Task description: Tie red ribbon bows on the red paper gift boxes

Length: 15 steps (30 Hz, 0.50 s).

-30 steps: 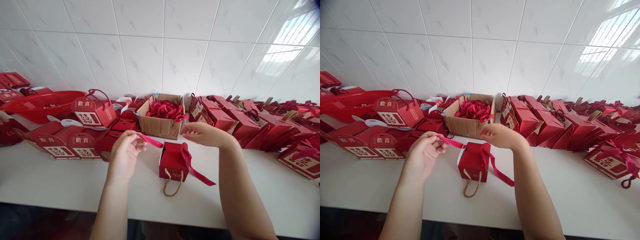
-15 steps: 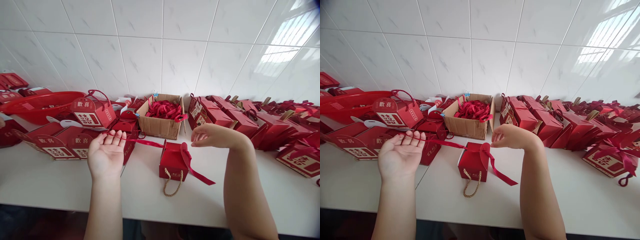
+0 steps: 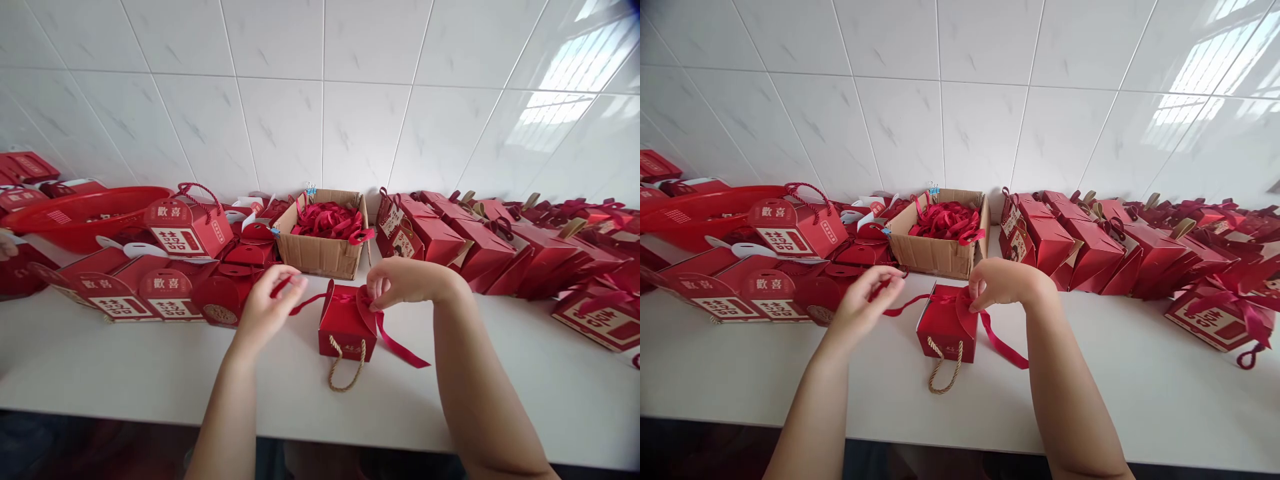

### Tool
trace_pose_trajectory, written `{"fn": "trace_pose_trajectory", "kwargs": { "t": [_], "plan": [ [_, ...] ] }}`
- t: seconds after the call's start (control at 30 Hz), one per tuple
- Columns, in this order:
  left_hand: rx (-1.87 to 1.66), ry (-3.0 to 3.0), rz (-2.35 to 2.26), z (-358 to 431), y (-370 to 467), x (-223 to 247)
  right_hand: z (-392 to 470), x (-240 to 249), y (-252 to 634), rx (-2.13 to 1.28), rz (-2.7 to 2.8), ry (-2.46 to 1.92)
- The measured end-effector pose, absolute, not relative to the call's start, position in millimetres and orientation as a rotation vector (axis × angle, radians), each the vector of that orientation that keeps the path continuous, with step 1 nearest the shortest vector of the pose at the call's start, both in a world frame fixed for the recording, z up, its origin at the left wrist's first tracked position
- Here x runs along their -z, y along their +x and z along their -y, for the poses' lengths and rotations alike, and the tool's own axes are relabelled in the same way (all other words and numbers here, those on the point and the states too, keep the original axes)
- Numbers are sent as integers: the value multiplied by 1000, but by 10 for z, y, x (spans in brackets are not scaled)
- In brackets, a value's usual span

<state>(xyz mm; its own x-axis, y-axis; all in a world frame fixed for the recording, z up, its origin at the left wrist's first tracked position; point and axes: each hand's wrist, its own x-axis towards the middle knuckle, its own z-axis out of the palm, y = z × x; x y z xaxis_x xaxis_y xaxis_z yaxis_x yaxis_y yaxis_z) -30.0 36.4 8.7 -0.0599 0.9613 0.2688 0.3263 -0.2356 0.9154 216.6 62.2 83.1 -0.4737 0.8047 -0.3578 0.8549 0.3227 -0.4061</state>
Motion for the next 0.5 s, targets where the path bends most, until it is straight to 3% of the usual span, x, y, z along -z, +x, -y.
{"fn": "trace_pose_trajectory", "kwargs": {
  "t": [0.1, 0.2, 0.5],
  "plan": [
    [-965, 1846, -1306, -308, -247, -74, -622, -824, 2185, 884, -2521, 1523],
    [-848, 1894, -1237, -304, -210, -60, -617, -819, 2213, 897, -2564, 1502],
    [-1014, 1521, -1229, -336, -173, -59, -597, -811, 2240, 966, -2670, 1371]
  ]
}}
